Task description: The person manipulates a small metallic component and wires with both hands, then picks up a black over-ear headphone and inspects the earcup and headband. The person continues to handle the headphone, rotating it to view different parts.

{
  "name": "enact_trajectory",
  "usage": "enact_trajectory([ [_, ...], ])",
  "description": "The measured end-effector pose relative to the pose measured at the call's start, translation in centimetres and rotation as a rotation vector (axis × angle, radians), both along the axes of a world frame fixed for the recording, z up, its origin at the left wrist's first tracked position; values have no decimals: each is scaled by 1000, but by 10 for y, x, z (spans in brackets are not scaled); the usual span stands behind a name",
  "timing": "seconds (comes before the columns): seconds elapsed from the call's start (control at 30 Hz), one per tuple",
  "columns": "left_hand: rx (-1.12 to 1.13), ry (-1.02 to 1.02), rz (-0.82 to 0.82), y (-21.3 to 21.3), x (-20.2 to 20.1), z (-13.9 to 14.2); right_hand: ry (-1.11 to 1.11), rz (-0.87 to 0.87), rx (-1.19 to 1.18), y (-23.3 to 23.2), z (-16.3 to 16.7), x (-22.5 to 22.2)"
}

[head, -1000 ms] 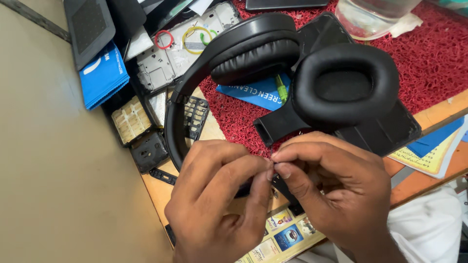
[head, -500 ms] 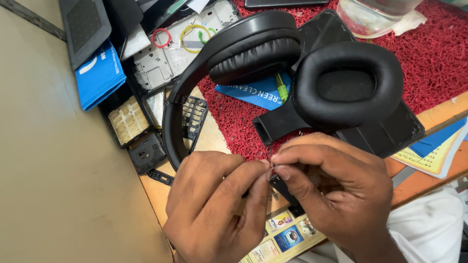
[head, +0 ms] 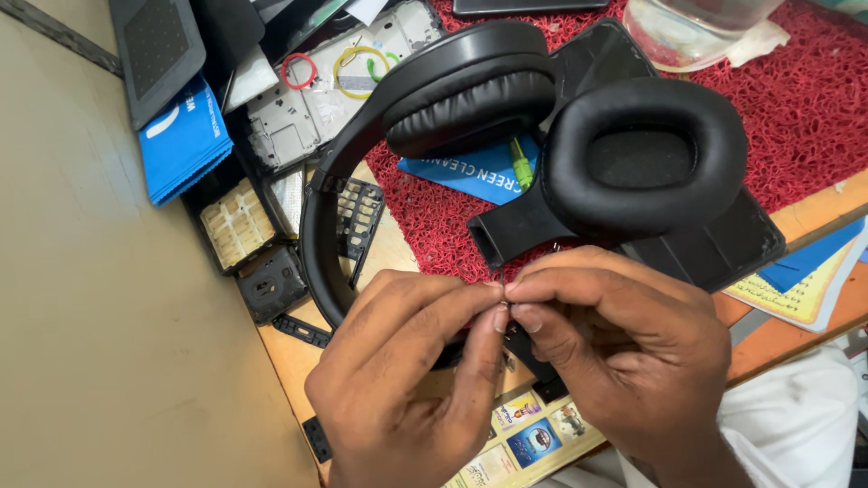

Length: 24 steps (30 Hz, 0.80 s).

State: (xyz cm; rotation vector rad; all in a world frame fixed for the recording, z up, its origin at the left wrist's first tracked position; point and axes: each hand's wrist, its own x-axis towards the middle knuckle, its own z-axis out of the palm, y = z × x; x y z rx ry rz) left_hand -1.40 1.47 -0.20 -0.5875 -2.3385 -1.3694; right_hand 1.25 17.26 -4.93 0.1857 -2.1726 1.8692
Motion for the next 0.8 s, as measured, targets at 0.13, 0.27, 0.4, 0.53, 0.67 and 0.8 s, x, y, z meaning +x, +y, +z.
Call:
enact_trajectory([
  [0.13, 27, -48, 16, 2, 0, 1, -43, -19, -33, -1, 3, 3],
  [0.27, 24, -50, 36, 1, 2, -2, -77, -18, -60, -2, 6, 3],
  [0.4, 1, -17, 34, 1, 5, -8, -127, -23, -114, -5, 12, 4],
  [0.53, -40, 49, -12, 2, 4, -11, -53, -155, 4, -7, 21, 9],
  [0.67, -136, 147, -34, 4, 3, -10, -69, -219, -52, -9, 28, 17],
  [0.8, -187, 217, -65, 2, 2, -8, -145, -207, -59, -12, 26, 24],
])
